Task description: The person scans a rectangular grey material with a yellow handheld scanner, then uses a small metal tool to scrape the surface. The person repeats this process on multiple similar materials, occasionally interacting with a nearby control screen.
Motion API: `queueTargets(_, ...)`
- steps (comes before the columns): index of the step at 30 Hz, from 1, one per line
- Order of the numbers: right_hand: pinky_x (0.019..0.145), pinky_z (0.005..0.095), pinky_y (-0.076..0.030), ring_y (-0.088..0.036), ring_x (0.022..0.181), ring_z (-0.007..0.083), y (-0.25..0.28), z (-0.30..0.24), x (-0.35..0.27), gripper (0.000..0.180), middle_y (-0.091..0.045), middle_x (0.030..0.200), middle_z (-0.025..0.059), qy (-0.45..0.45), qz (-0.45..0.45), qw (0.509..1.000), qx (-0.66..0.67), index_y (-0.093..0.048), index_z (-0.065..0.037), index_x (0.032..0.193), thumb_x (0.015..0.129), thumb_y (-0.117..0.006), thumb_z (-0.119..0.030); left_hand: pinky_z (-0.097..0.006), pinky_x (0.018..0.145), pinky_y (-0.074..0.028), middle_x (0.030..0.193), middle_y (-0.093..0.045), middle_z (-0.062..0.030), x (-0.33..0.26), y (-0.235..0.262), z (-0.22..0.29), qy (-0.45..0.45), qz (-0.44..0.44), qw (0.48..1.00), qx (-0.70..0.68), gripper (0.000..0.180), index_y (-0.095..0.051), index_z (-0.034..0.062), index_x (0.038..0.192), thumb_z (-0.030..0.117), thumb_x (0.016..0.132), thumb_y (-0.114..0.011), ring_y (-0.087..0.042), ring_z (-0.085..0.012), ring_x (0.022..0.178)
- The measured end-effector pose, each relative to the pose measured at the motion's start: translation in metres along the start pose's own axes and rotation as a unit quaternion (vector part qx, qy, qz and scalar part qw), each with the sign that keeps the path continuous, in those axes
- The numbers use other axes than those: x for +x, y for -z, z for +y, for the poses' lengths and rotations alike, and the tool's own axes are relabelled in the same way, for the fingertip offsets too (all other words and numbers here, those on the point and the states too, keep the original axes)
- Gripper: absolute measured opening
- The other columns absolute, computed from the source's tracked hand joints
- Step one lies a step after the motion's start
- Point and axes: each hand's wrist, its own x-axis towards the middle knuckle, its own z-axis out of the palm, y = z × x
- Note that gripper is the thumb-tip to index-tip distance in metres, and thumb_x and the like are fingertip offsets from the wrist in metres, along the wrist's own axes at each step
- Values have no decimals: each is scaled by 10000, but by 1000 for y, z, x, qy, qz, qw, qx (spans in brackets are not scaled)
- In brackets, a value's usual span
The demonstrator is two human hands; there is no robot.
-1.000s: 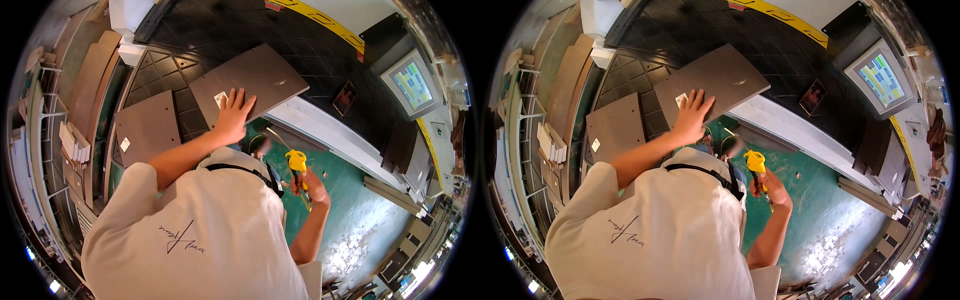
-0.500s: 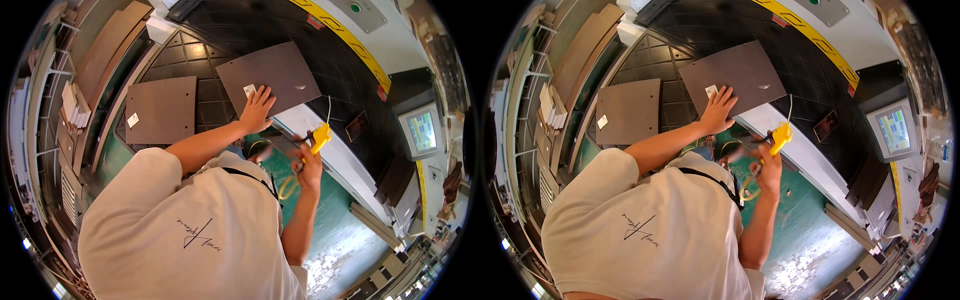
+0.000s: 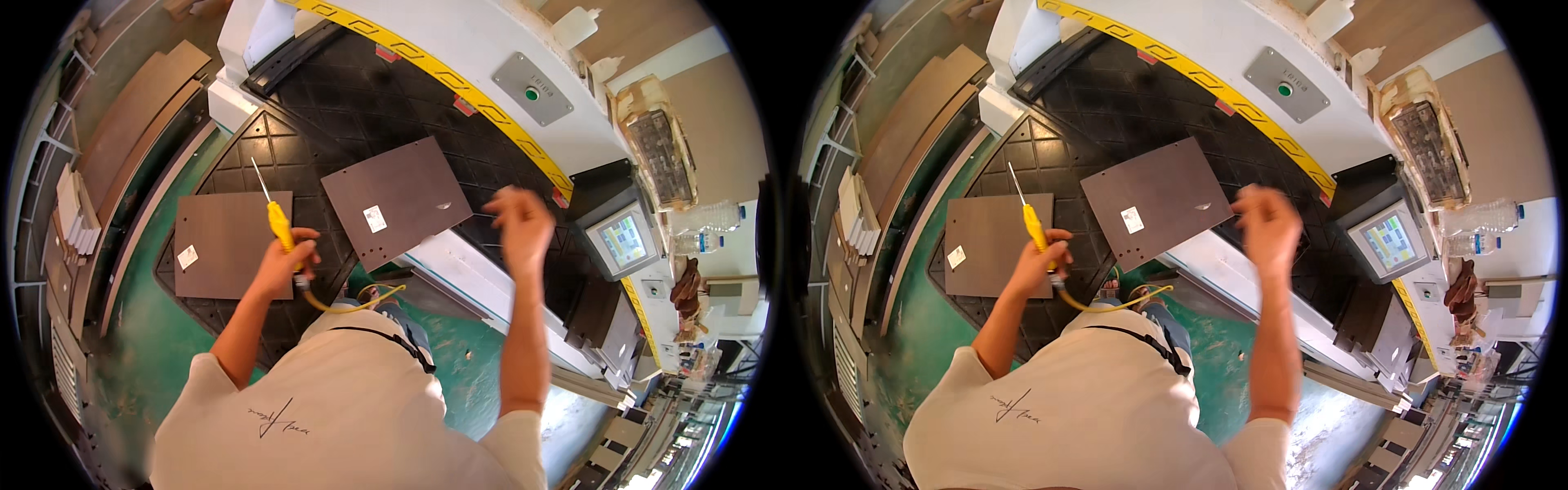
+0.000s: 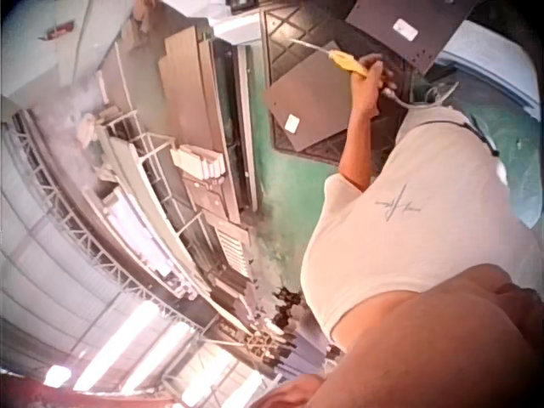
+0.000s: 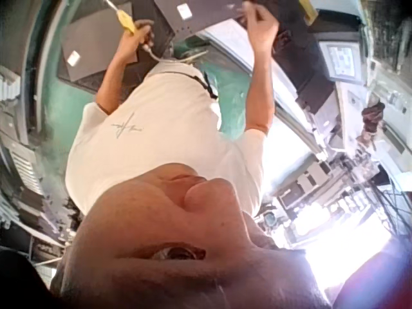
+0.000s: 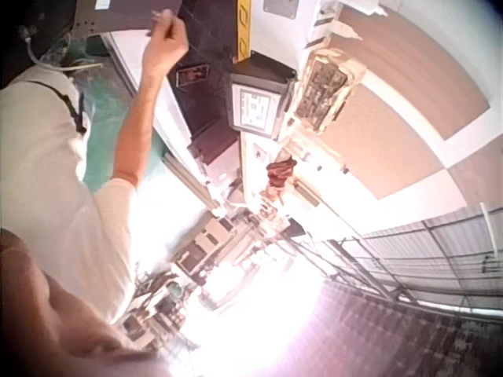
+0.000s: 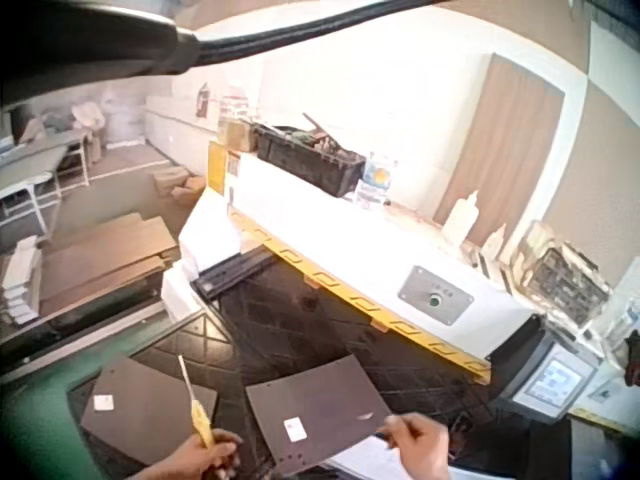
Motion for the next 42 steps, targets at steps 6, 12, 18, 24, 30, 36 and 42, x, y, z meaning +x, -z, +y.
queueTargets(6, 1087, 464, -456, -578, 1257, 373, 120, -42, 140, 443, -649, 1327, 162, 335, 236, 801, -436, -698, -80, 1331, 924, -753, -248, -290, 632, -563, 946, -717, -99, -16, 81, -27, 0, 161, 986, 32, 370, -621, -17, 1277, 195, 979, -680, -677, -160, 711)
queueTargets(12, 1145, 505, -414, -495, 1403, 391, 133, -47, 217, 401, -624, 1439, 126, 338, 197, 719, -574, -746, -99, 1236, 931, -747, -360, -313, 716, -564, 953, -736, -101, -44, 107, -65, -4, 288, 950, 116, 333, -675, -31, 1184, 233, 981, -698, -704, -172, 755)
queueTargets(18, 945, 414, -534, -685, 1101, 291, 68, -50, 123, 120, -754, 1193, 102, 388, 318, 801, -327, -706, -28, 957, 882, -798, -37, -320, 708, -551, 847, -723, -116, -89, 90, -85, 57, 465, 833, 293, 433, -695, -33, 1058, 393, 983, -728, -700, -177, 754)
queueTargets(24, 563, 274, -502, -656, 633, 136, -49, 129, 126, 201, -683, 785, 69, -19, 42, 985, 166, -661, -6, 1074, 1072, -628, -205, -318, 608, -552, 727, -683, -99, -108, 76, -109, 211, 454, 824, 263, 569, -660, -29, 940, 537, 984, -702, -702, -190, 630)
queueTargets(30, 814, 370, -551, -710, 908, 248, -100, 279, 129, 339, -759, 965, 144, -209, -5, 977, -41, -754, 31, 1129, 1048, -634, -275, -291, 544, -560, 695, -658, -76, -115, 71, -106, 282, 412, 839, 216, 638, -646, -12, 879, 617, 978, -665, -695, -180, 573)
queueTargets(36, 855, 460, -554, -688, 934, 387, -126, 274, 124, 196, -725, 1020, 187, 76, 73, 975, -195, -777, -4, 1074, 935, -690, -112, -308, 499, -574, 701, -706, -115, -120, 77, -93, 414, 374, 798, 226, 629, -656, -10, 832, 601, 983, -658, -702, -207, 535)
queueTargets(42, 808, 471, -530, -649, 867, 336, -133, 275, 124, 103, -677, 902, 145, 192, 115, 940, -258, -784, -38, 989, 916, -735, -92, -313, 466, -547, 645, -693, -107, -107, 76, -64, 443, 316, 779, 312, 569, -625, 1, 706, 490, 988, -698, -674, -190, 498)
